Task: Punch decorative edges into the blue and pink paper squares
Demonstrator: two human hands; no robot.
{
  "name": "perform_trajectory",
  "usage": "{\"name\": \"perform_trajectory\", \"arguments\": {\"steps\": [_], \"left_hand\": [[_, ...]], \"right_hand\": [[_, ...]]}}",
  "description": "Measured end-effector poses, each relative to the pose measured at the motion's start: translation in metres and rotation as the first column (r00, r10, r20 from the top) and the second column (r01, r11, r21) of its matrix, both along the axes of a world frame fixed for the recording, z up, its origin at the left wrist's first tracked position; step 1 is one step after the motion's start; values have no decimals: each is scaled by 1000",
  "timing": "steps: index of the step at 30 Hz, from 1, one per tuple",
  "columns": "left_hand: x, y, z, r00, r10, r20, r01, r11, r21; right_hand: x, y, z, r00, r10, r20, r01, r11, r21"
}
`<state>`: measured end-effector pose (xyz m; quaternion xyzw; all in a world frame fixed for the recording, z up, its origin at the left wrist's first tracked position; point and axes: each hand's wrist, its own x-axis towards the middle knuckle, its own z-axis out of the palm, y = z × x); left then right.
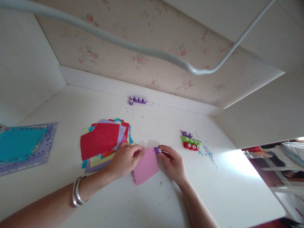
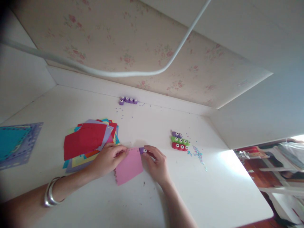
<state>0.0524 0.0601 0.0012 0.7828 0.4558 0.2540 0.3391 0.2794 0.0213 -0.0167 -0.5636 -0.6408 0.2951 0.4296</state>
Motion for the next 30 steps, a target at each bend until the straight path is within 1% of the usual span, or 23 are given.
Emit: {"name": "perform_trajectory", "arguments": {"steps": [6,11,16,26,30], "left_hand": [[0,0,-1,1000,11,11,-11,1000,18],[1,0,-2,1000,22,9,-22,1000,20],[1,0,-2,999,31,-11,-30,999,25],[1,0,-3,998,36,-43,-36,999,16],[0,1,-2,999,33,-31,-33,999,4]], "right_hand": [[1,1,-1,999,-10,-31,9,1000,-6],[2,0,-3,999,3,-48,-2,1000,19],[2,0,-1,999,33,-9,-33,998,58],[2,0,1,998,47,32,-50,994,101],[2,1,1,996,50,73,-60,988,143]]}}
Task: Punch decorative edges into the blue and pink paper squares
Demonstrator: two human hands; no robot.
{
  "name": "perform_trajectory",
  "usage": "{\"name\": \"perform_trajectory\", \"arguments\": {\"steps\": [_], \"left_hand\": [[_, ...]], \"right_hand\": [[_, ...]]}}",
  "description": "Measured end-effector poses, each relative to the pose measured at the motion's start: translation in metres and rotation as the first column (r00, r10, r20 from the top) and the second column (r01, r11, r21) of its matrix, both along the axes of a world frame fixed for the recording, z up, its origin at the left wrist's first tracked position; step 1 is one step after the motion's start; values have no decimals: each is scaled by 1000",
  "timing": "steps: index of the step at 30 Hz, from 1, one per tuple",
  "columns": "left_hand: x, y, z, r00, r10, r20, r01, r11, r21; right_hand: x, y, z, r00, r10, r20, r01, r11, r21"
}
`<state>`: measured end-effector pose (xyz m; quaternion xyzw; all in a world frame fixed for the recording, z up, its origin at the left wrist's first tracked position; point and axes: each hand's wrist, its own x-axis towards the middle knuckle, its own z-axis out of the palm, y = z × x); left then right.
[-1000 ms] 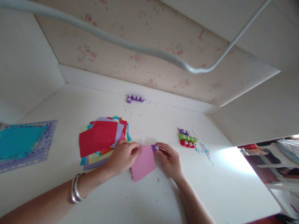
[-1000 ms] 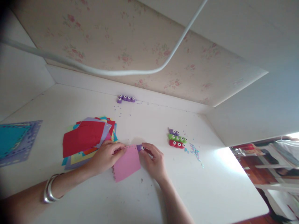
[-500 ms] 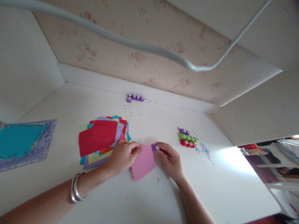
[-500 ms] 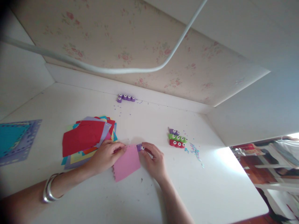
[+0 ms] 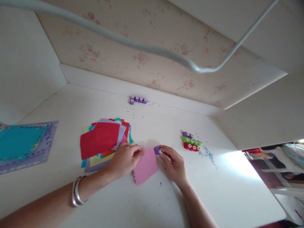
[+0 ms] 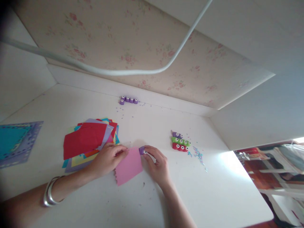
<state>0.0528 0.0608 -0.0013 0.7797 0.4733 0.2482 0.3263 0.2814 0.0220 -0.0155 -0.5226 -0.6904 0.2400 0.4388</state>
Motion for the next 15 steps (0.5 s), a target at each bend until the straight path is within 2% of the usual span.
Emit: {"name": "perform_trajectory", "arguments": {"steps": [6,15], "left_hand": [[0,0,2,1000,-10,-11,10,1000,-19],[1,-1,-1,1000,5,-8,-4,996,91]], "right_hand": [[0,-1,3,997,1,82,-5,999,46],[-3,-3,8,994,16,111,-20,999,32]]}}
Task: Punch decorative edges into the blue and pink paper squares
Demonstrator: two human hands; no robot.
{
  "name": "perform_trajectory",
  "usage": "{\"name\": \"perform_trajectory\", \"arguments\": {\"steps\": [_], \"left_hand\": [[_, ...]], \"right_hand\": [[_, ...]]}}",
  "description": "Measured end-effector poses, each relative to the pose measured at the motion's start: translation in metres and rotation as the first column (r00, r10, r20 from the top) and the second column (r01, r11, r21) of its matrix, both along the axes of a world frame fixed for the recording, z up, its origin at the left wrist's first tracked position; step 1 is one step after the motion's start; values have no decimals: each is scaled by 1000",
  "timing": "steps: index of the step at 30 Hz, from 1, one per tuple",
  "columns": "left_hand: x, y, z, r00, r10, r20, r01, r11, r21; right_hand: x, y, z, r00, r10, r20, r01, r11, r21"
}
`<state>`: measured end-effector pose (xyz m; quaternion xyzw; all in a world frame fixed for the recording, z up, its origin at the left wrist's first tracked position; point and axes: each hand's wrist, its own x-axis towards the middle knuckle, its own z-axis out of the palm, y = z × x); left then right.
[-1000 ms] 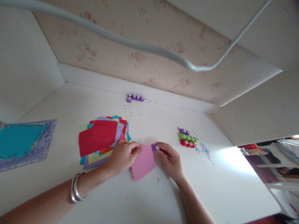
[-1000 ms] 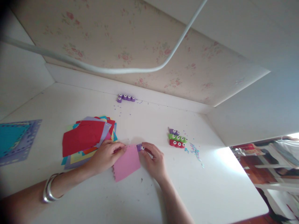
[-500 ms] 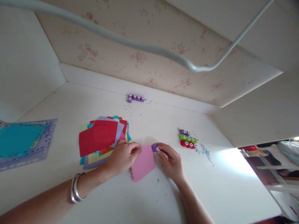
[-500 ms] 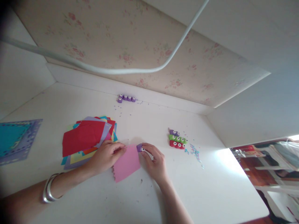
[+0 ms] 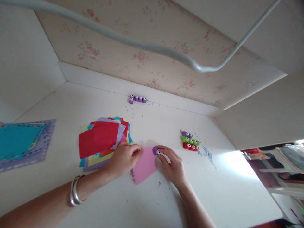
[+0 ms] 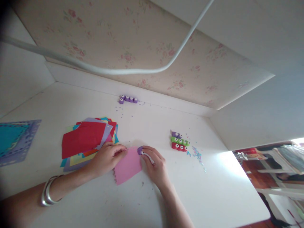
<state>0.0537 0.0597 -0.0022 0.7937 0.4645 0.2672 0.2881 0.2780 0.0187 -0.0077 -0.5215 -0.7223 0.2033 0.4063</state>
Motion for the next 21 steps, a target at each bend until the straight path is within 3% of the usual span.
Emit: {"name": "perform_trajectory", "arguments": {"steps": [10,14,17,21], "left_hand": [[1,-2,-1,1000,-13,-13,13,1000,25],[2,-6,-4,999,-1,-49,7,993,118],[1,-13,-2,997,1,-81,20,966,258],[0,-32,1,980,-77,-186,148,901,409]], "right_hand": [[-2,-2,3,996,81,26,-80,996,-39],[-4,-1,4,994,96,47,-91,992,-87],[-5,0,4,994,88,65,-82,993,-87],[-7,-2,10,991,96,93,-83,988,-130]]}}
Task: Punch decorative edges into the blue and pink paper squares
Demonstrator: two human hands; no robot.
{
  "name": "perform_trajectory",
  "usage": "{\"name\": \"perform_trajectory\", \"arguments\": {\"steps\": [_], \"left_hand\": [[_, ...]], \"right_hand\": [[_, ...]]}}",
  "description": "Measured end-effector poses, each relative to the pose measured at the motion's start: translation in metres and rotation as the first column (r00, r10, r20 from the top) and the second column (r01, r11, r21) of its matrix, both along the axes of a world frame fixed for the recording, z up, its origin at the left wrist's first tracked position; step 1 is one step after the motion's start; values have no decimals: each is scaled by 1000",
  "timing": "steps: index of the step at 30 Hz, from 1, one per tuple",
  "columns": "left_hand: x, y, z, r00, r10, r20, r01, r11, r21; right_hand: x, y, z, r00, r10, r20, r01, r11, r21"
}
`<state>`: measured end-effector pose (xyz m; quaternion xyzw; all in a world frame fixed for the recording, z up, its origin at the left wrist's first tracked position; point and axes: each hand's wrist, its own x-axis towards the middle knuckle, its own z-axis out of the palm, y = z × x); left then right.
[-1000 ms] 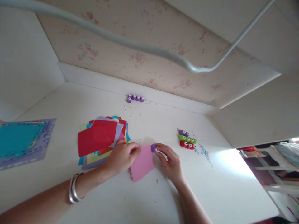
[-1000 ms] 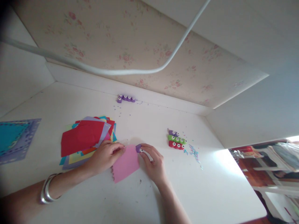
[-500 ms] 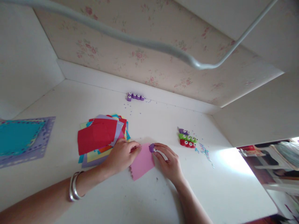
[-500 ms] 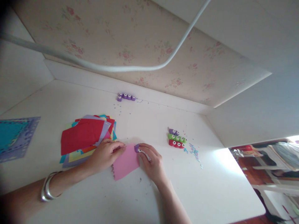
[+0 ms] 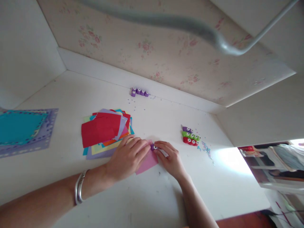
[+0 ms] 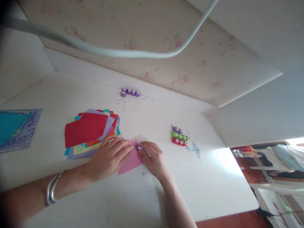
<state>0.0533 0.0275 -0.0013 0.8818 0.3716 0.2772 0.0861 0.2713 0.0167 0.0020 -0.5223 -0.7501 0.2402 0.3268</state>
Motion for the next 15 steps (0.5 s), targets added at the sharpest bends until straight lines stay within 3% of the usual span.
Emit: {"name": "perform_trajectory", "arguments": {"steps": [4,8,15], "left_hand": [[2,-21,-8,997,-48,-64,44,997,-56],[3,-27,-17,994,-67,-88,58,993,-107],[1,-25,-13,995,-63,-76,54,992,-118]], "right_hand": [[2,2,11,998,-65,4,65,989,-134],[5,14,17,991,-134,18,135,973,-188],[2,30,21,998,40,42,-24,949,-315]]}}
